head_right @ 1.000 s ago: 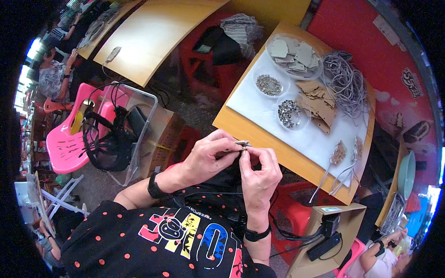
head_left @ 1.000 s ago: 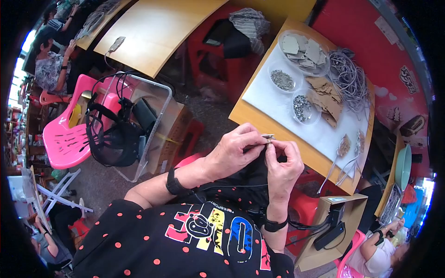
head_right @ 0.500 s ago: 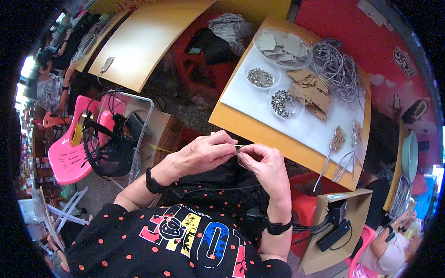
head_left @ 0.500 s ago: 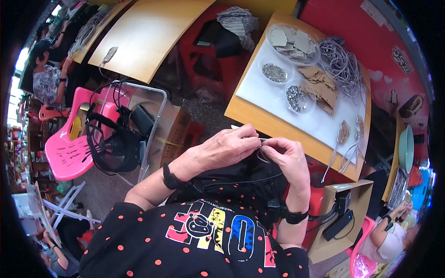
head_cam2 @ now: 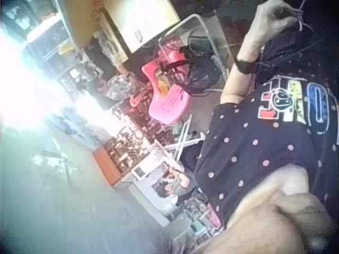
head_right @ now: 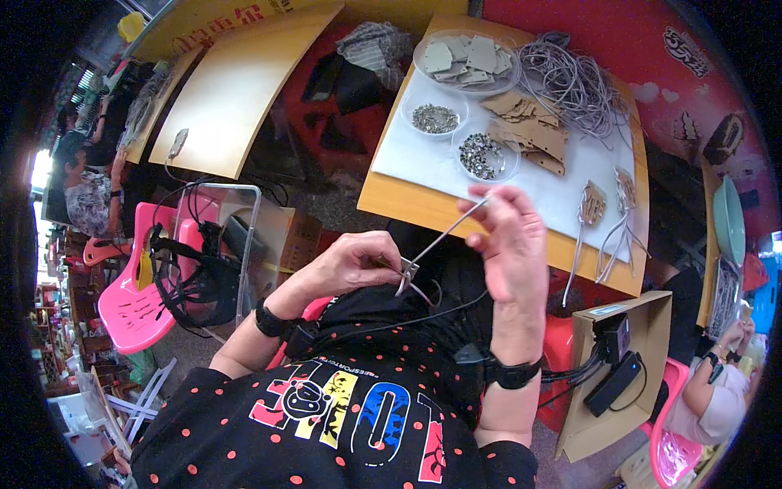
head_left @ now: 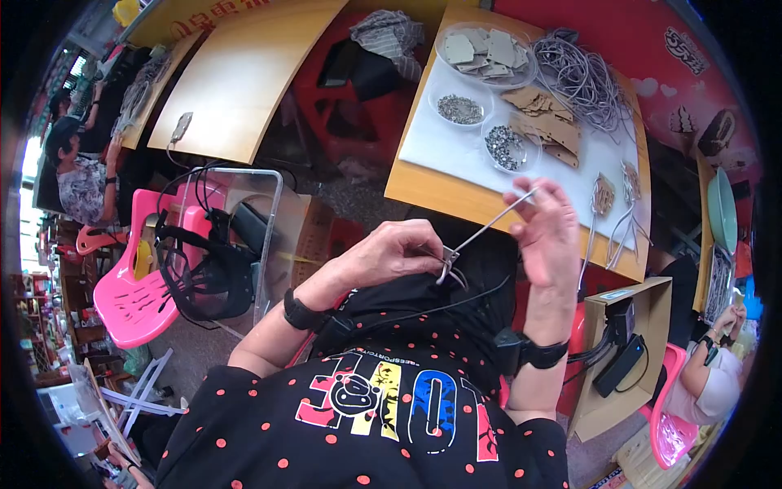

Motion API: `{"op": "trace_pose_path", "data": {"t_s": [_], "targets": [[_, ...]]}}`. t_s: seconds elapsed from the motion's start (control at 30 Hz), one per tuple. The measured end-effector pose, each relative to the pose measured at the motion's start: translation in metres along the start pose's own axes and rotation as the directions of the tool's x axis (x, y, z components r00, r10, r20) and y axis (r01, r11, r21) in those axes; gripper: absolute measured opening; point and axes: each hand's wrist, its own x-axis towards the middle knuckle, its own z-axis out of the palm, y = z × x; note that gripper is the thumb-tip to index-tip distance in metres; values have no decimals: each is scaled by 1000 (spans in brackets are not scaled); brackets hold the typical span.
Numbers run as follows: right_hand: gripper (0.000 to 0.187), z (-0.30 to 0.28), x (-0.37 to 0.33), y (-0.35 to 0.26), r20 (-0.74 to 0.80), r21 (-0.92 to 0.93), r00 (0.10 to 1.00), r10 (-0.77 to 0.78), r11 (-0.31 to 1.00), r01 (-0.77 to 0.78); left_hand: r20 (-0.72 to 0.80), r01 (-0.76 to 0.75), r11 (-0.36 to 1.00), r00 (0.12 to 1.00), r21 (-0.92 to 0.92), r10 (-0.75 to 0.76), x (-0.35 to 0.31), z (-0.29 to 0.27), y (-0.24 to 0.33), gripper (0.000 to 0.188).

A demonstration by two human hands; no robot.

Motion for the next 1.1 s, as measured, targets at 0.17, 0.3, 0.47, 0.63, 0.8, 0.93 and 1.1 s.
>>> {"op": "trace_pose_path", "data": {"t_s": [0.17, 0.3, 0.47, 0.63, 0.8, 0.93, 1.1], "targets": [[7, -30, 24, -25, 43, 88, 975, -219, 973, 215, 193, 331, 638, 941, -695, -278, -10, 15, -11, 12], [10, -40, 38, -24, -25, 223, 935, -354, 910, 350, 238, 359, 564, 931, -743, -278, -8, 15, -8, 10], [13, -33, 61, -1, -117, -43, 900, -420, 907, 418, 297, 438, 507, 893, -742, -337, -4, 23, -14, 12], [14, -28, 71, 10, -38, -215, 926, -375, 908, 358, 304, 435, 287, 863, -853, -403, 5, 34, -21, 25], [36, -3, 7, -10, 218, -911, 964, -155, 321, 258, 251, 347, 110, 831, -932, -496, 3, 29, -30, 27], [64, -33, -33, 0, 38, -834, 791, 611, 455, -312, 196, 201, -46, 838, -979, -510, 1, 28, -52, 28], [56, -63, -28, 62, -92, -303, 898, 430, 847, -436, 184, 232, 0, 770, -973, -611, 7, 33, -47, 30]]}}
